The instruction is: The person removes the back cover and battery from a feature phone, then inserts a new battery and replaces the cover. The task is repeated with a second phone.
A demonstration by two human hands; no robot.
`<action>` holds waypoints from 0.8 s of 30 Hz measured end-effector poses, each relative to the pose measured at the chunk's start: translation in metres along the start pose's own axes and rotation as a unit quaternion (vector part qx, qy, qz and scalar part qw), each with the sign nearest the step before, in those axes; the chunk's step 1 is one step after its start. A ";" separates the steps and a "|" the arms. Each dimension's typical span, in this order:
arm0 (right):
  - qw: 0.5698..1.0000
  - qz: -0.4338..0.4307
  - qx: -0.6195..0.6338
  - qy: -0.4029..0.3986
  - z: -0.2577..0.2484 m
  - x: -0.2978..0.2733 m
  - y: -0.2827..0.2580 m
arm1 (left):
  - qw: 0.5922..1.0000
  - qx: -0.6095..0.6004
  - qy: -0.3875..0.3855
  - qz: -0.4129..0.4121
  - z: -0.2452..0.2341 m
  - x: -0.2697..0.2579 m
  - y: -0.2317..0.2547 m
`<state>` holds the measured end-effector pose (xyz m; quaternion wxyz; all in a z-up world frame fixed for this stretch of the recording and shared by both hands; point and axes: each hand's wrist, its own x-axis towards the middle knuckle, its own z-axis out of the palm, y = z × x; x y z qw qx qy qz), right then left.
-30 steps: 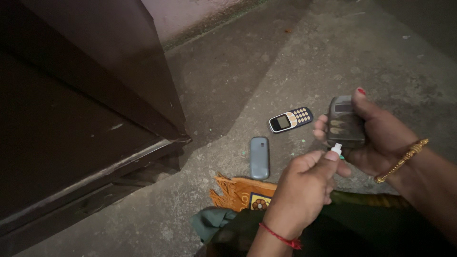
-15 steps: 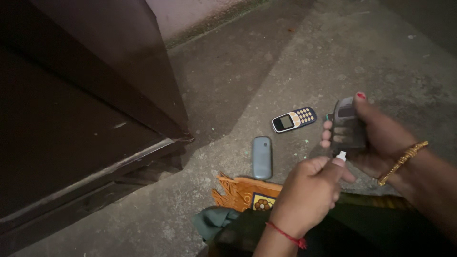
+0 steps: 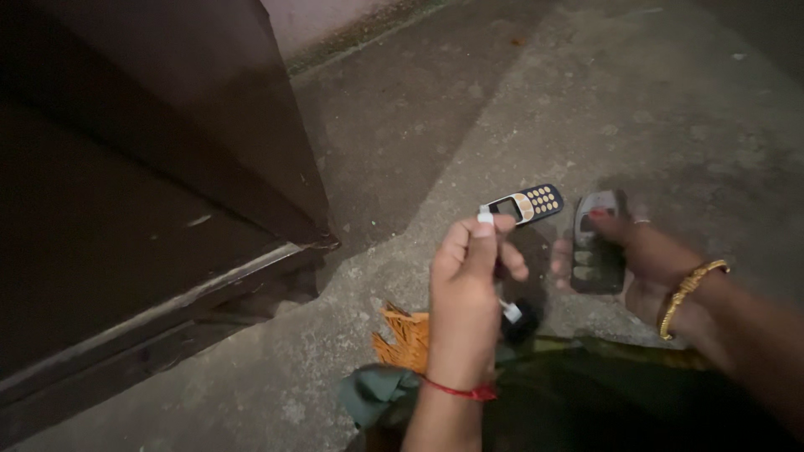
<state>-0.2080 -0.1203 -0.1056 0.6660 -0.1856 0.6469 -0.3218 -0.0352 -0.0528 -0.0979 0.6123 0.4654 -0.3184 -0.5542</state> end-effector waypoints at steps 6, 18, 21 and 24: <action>0.999 0.027 -0.015 -0.023 0.008 -0.002 0.001 | 0.996 -0.059 -0.023 -0.061 0.013 0.003 0.008; 0.986 -0.013 -0.119 -0.115 -0.041 0.079 0.048 | 0.982 0.015 -0.102 -0.158 0.022 -0.002 -0.082; 0.988 -0.017 -0.141 -0.056 -0.044 0.091 0.063 | 0.982 0.065 -0.083 -0.158 0.015 0.000 -0.100; 0.976 -0.010 -0.214 -0.026 -0.042 0.092 0.065 | 0.983 0.100 -0.062 -0.139 0.008 0.003 -0.114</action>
